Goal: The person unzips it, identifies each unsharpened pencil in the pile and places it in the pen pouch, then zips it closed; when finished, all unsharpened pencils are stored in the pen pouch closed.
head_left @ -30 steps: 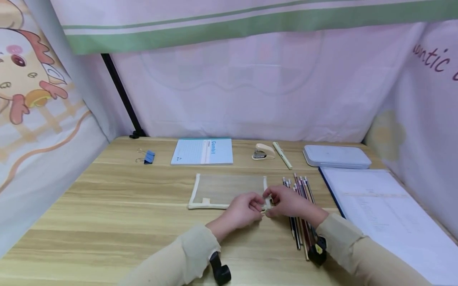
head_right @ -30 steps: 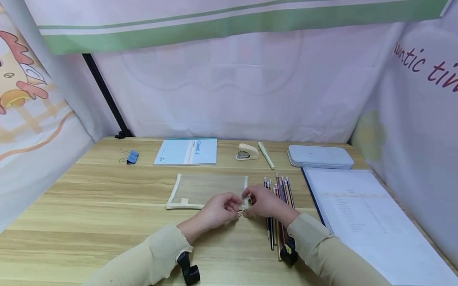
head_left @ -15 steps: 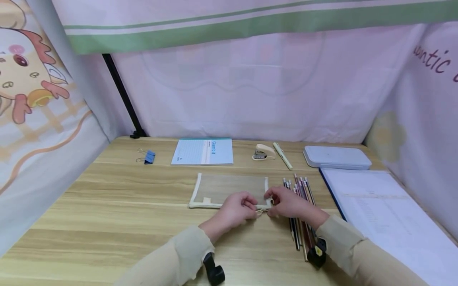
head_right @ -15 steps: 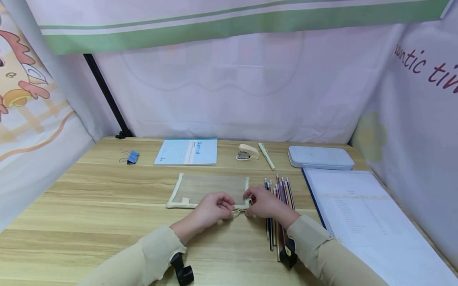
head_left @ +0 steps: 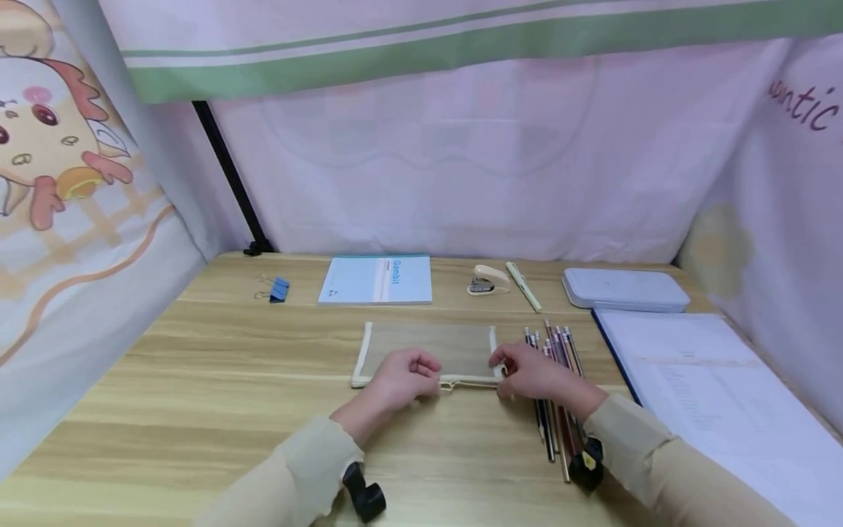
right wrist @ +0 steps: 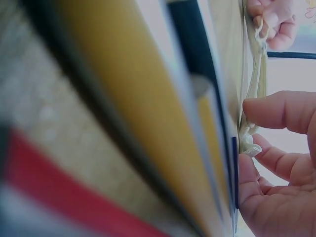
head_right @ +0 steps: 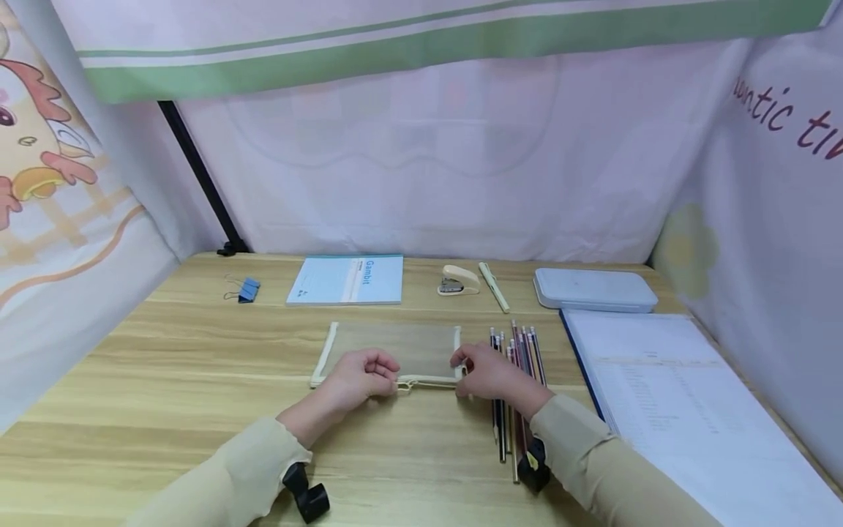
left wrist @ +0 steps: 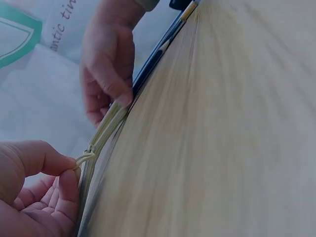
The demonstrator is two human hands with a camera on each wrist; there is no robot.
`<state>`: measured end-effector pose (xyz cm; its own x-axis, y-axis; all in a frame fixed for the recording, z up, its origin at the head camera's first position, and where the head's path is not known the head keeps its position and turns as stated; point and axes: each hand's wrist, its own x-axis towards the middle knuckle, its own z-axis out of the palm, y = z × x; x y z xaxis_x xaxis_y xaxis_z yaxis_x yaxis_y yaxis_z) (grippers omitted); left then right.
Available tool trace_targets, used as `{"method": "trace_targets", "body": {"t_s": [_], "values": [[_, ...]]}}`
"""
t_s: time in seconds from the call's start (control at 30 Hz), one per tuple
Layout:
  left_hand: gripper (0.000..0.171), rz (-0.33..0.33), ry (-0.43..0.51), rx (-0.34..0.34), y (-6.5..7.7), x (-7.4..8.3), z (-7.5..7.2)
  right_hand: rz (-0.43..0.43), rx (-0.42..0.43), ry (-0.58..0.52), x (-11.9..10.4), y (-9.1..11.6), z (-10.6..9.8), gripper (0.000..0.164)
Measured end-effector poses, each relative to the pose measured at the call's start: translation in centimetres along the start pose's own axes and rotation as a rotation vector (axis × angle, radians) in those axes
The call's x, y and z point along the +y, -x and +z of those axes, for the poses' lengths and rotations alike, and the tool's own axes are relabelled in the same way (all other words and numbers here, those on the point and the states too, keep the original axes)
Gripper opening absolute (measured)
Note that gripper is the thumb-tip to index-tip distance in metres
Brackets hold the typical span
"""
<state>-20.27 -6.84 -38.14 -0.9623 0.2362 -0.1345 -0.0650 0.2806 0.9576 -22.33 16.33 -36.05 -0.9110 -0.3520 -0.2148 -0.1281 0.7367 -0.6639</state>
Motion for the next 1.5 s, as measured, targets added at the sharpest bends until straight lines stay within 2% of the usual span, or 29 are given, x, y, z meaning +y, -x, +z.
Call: {"method": "trace_targets", "body": {"t_s": [0.27, 0.43, 0.6, 0.73, 0.83, 1.03, 1.13, 1.23, 1.37, 1.43, 1.5], "values": [[0.029, -0.028, 0.015, 0.089, 1.4, -0.8, -3.2, 0.01, -0.013, -0.011, 0.1, -0.1, -0.1, 0.039], [0.03, -0.061, -0.016, 0.134, 2.5, -1.2, -5.9, 0.034, -0.022, -0.02, 0.1, -0.2, -0.3, 0.04], [0.033, -0.051, -0.021, 0.125, 3.8, -2.1, -8.9, 0.068, -0.033, -0.034, 0.1, -0.2, -0.8, 0.04], [0.037, -0.058, -0.002, 0.111, 4.8, -2.8, -11.1, 0.059, -0.05, -0.058, -0.1, 0.0, -1.1, 0.04], [0.039, -0.069, -0.017, 0.1, 5.5, -3.0, -12.2, 0.049, -0.054, -0.06, -0.1, -0.1, -1.0, 0.04], [0.045, -0.063, -0.024, 0.072, 5.9, -3.1, -12.8, 0.043, -0.078, -0.057, 0.0, -0.4, -0.9, 0.04], [0.046, -0.079, -0.06, 0.057, 5.5, -3.1, -12.8, 0.039, -0.092, -0.057, 0.1, -0.3, -1.2, 0.04], [0.049, -0.076, -0.098, 0.068, 4.5, -2.5, -12.6, 0.025, -0.099, -0.058, 0.3, -0.2, -1.5, 0.039], [0.054, -0.015, -0.129, 0.093, 2.7, -0.6, -11.9, -0.008, -0.117, -0.076, 0.3, -0.2, -1.5, 0.04], [0.058, 0.037, -0.137, 0.048, 1.9, 0.4, -11.2, -0.015, -0.124, -0.086, 0.4, -0.2, -1.4, 0.041], [0.061, 0.092, -0.131, -0.035, 1.0, 1.2, -10.4, -0.004, -0.127, -0.09, 0.4, -0.2, -1.3, 0.041]]}}
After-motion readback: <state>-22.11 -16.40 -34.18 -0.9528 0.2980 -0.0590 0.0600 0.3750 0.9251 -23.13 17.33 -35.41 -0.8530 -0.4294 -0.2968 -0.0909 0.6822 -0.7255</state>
